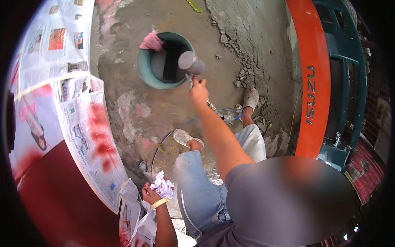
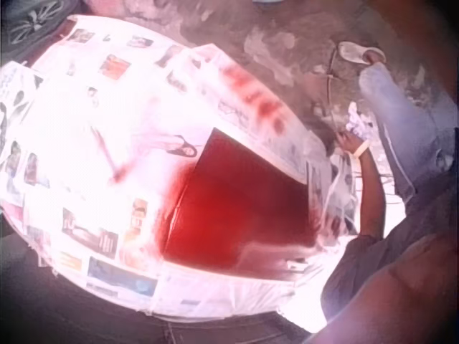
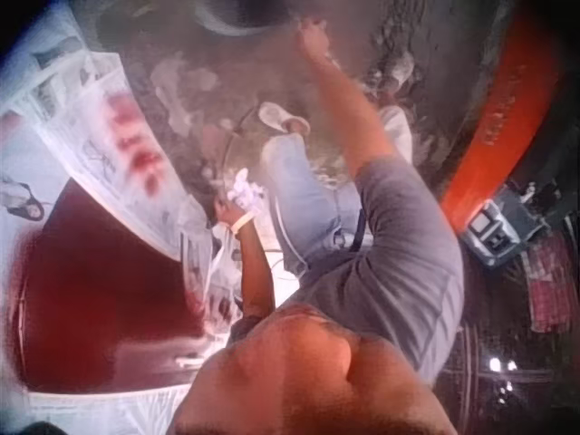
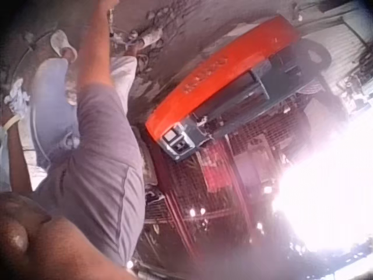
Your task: The person pours red paint into a spray gun, walks to a car part covered with newspaper, and applies red paint to the surface. The person briefly touches their face during the task.
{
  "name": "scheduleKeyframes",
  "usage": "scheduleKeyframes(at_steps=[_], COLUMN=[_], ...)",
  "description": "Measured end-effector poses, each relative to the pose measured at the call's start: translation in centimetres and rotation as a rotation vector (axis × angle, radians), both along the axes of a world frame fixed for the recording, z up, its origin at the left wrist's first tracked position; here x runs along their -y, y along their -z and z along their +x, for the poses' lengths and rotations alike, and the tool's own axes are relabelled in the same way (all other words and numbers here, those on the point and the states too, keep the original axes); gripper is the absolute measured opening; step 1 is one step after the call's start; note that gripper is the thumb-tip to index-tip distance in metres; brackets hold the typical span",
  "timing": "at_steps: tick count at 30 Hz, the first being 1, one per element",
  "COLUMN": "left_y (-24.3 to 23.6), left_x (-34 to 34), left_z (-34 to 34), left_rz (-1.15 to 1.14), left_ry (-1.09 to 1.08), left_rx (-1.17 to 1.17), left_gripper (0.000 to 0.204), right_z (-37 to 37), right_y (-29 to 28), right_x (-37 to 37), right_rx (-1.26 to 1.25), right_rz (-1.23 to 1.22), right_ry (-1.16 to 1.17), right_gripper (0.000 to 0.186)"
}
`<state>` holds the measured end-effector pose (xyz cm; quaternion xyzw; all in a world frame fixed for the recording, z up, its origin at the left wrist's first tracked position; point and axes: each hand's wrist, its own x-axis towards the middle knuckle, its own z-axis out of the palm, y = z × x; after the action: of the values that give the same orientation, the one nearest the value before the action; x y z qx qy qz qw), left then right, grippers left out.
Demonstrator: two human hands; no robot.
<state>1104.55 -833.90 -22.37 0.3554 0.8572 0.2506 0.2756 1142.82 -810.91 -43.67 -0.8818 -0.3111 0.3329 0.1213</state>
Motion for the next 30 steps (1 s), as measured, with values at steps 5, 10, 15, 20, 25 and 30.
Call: scheduleKeyframes(at_steps=[5, 10, 15, 20, 25, 30], left_y=[-2.8, -9.9, -12.8, -18.6, -24.9, -22.1], left_x=[1.1, 2.8, 3.9, -11.8, -16.1, -22.6], left_z=[9.0, 14.9, 20.0, 31.0, 36.5, 40.5], left_rz=[0.007, -0.011, 0.018, 0.025, 0.079, 0.115], left_ry=[0.175, 0.144, 0.296, 0.397, 0.323, 0.537], left_rx=[-0.140, -0.211, -0.469, -0.350, -0.119, -0.162], left_gripper=[0.039, 0.034, 0.016, 0.021, 0.023, 0.020], right_z=[4.7, 15.0, 34.8, 54.0, 54.9, 54.9], right_y=[-2.4, -11.5, -19.1, -29.7, -61.8, -87.1], right_x=[0.2, 7.7, 16.0, 12.8, 0.7, -3.4], right_rx=[-0.198, -0.316, -0.262, -0.178, -0.662, -0.499], right_rz=[-0.027, -0.190, -0.373, -0.140, 0.598, 1.456], right_ry=[-0.172, -0.479, -0.547, -0.365, -0.460, -0.904], right_gripper=[0.080, 0.088, 0.071, 0.038, 0.021, 0.018])
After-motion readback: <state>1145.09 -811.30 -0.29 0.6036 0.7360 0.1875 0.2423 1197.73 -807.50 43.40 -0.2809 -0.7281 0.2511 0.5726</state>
